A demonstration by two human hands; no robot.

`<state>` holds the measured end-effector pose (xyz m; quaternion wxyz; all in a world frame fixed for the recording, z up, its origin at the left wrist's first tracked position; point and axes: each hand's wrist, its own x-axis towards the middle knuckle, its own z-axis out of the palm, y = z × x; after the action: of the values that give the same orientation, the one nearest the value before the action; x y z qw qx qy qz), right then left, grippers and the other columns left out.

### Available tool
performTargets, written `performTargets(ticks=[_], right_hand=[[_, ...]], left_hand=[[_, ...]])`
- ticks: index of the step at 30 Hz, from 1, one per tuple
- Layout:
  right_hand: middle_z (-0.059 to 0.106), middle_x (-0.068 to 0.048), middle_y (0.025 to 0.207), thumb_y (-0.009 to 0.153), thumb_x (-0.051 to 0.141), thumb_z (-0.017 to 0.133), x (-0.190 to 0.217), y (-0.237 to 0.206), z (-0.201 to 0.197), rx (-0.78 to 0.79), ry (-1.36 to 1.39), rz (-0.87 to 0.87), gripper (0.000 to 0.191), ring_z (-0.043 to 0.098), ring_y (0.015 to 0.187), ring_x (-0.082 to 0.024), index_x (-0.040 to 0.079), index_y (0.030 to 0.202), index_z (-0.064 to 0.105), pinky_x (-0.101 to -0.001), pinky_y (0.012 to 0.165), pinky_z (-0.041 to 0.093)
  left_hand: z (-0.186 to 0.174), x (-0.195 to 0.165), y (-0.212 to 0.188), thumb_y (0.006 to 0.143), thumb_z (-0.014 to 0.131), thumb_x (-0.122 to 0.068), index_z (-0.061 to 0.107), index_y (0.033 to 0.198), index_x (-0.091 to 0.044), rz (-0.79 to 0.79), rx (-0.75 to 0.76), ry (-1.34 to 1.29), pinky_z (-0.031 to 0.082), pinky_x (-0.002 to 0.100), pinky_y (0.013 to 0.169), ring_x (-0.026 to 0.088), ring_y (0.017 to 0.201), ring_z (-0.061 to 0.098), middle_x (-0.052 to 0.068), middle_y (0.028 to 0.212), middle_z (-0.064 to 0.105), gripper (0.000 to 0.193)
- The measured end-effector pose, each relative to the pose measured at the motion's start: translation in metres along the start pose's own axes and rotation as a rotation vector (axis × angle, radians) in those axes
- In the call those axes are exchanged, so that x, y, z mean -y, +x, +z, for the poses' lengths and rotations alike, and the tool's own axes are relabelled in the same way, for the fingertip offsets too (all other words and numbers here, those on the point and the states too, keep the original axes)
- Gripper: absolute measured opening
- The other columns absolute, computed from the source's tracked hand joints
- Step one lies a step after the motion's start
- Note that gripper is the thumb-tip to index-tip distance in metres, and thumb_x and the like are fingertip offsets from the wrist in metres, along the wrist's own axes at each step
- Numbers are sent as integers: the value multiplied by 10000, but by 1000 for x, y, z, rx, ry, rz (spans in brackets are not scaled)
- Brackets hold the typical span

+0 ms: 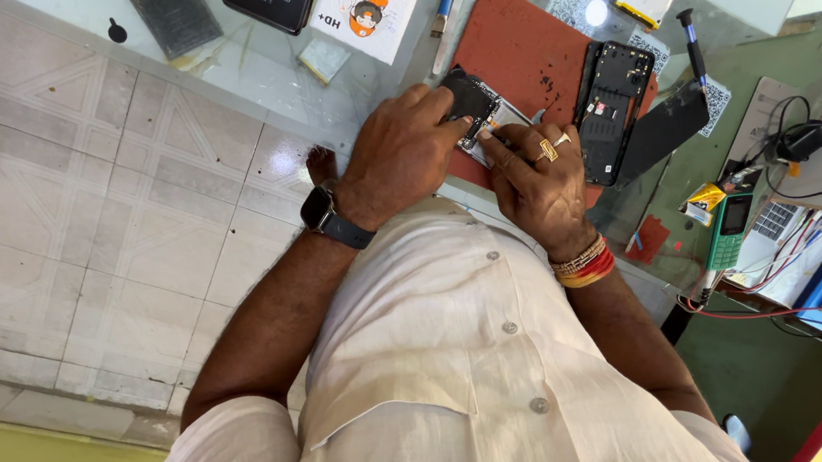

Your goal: The person applies adhesive to the edges of a smartphone chassis, then installs a new display assembly and presses it into place. The person handles a smartphone chassis, a display assembly, and an adhesive tube on a glass workbench.

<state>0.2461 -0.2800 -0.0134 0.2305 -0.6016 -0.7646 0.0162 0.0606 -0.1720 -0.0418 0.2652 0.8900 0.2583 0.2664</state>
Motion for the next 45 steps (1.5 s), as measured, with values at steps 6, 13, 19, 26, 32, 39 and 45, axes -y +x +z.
performTargets(ticks=[6,13,19,26,32,39,45], right_hand=[[694,-35,1131,907,30,788,1,1,3,19,-42,-17,333,592,922,-237,100,1230,753,-416,800,437],[686,-42,1126,913,35,789,1,1,6,24,-77,-36,334,591,927,-235,98,1239,750,-410,801,444],[684,-58,1127,908,36,789,1,1,5,32,-101,-67,343,606,941,-235,85,1245,749,-408,813,455],[691,-63,1119,864,52,788,2,4,0,94,-158,-72,382,610,957,-247,85,1244,755,-437,840,459],[689,-61,1168,912,76,819,4,9,1,18,-142,-80,275,625,1057,-258,100,1177,748,-485,955,447],[687,-83,1191,854,59,826,0,16,6,-8,-84,-64,259,631,1098,-280,62,1099,740,-508,997,451],[672,-78,1181,861,25,835,0,15,11,-15,-56,-86,253,630,1116,-281,42,1097,744,-505,1016,471]], left_hand=[[1,9,-5,907,706,-91,797,1043,-61,15,-28,-37,517,432,690,287,915,590,85,928,582,166],[3,13,-8,924,721,-93,798,1046,-79,13,-51,-47,520,404,684,255,891,576,60,891,558,145],[4,14,-9,911,728,-89,803,1049,-86,17,-60,-42,514,391,673,241,873,567,49,875,551,157],[4,14,-9,913,729,-96,798,1077,-84,30,-62,-41,510,393,680,243,874,564,54,887,552,178],[3,14,-9,945,739,-117,785,1076,-72,25,-28,-38,504,413,686,256,875,567,66,895,553,146],[3,14,-8,925,728,-125,774,1115,-74,61,-76,-13,513,414,726,267,905,576,68,917,557,201],[5,19,-10,953,727,-121,771,1112,-75,52,-74,-34,511,414,734,262,897,577,62,908,553,171]])
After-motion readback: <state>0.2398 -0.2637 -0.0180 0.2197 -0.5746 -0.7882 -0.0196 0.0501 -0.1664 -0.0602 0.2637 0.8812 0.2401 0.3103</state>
